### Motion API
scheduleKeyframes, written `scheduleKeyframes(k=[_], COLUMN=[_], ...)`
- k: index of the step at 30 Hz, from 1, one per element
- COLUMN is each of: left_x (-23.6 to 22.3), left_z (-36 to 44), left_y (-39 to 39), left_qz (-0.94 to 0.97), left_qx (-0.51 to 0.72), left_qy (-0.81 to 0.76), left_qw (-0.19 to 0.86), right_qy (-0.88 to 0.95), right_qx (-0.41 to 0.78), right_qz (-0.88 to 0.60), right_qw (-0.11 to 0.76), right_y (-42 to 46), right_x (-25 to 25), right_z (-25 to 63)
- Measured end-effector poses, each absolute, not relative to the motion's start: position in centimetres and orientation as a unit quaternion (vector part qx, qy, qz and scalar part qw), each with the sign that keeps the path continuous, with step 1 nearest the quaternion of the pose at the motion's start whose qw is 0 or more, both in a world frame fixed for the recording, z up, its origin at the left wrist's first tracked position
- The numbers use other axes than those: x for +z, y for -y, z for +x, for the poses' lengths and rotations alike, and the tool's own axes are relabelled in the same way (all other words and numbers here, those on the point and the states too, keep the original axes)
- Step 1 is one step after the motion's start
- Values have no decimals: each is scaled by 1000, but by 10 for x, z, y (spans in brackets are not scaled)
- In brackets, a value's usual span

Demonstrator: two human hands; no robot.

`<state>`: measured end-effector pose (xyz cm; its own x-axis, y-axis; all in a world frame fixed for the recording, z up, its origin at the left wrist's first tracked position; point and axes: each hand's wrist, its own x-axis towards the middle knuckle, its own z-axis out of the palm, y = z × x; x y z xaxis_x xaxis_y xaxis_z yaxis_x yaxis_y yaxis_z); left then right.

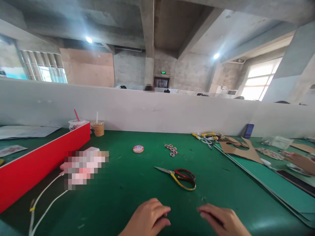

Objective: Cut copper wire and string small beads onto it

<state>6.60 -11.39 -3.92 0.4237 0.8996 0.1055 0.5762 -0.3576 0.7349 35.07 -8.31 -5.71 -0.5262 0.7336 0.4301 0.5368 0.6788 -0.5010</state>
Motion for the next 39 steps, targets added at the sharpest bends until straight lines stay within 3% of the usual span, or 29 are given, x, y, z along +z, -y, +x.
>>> scheduleKeyframes(k=[2, 4, 8, 12, 15, 17, 20, 23, 27, 32, 35, 39], left_x=[-42, -36, 14, 87, 119, 125, 114, 85, 34, -17, -33, -44], left_z=[72, 78, 87, 89, 87, 79, 60, 39, 23, 42, 61, 75], left_y=[121, 121, 99, 53, 23, 11, 2, -4, -9, -2, 4, 7], left_qz=[760, 694, 519, 393, 359, 337, 326, 306, 281, 340, 404, 449], left_qx=[267, 305, 464, 561, 592, 610, 630, 614, 559, 486, 458, 447], left_qy=[-485, -493, -414, -208, -107, -49, -8, -50, -153, -292, -326, -358], left_qw=[340, 426, 586, 698, 714, 715, 705, 726, 765, 750, 722, 686], right_qy=[812, 746, 679, 734, 770, 816, 838, 806, 730, 508, 458, 571], right_qx=[274, 365, 431, 521, 493, 379, 121, 44, 150, 514, 565, 545], right_qz=[-410, -415, -350, -217, -194, -224, -340, -441, -421, -267, -271, -308], right_qw=[314, 371, 481, 377, 356, 376, 409, 393, 518, 638, 630, 531], right_y=[78, 72, 59, 48, 34, 19, -11, -40, -65, -75, -75, -67], right_x=[-39, -23, -3, 4, 15, 26, 37, 38, 27, 16, 13, 4], right_z=[360, 365, 343, 277, 230, 214, 211, 223, 243, 264, 267, 244])
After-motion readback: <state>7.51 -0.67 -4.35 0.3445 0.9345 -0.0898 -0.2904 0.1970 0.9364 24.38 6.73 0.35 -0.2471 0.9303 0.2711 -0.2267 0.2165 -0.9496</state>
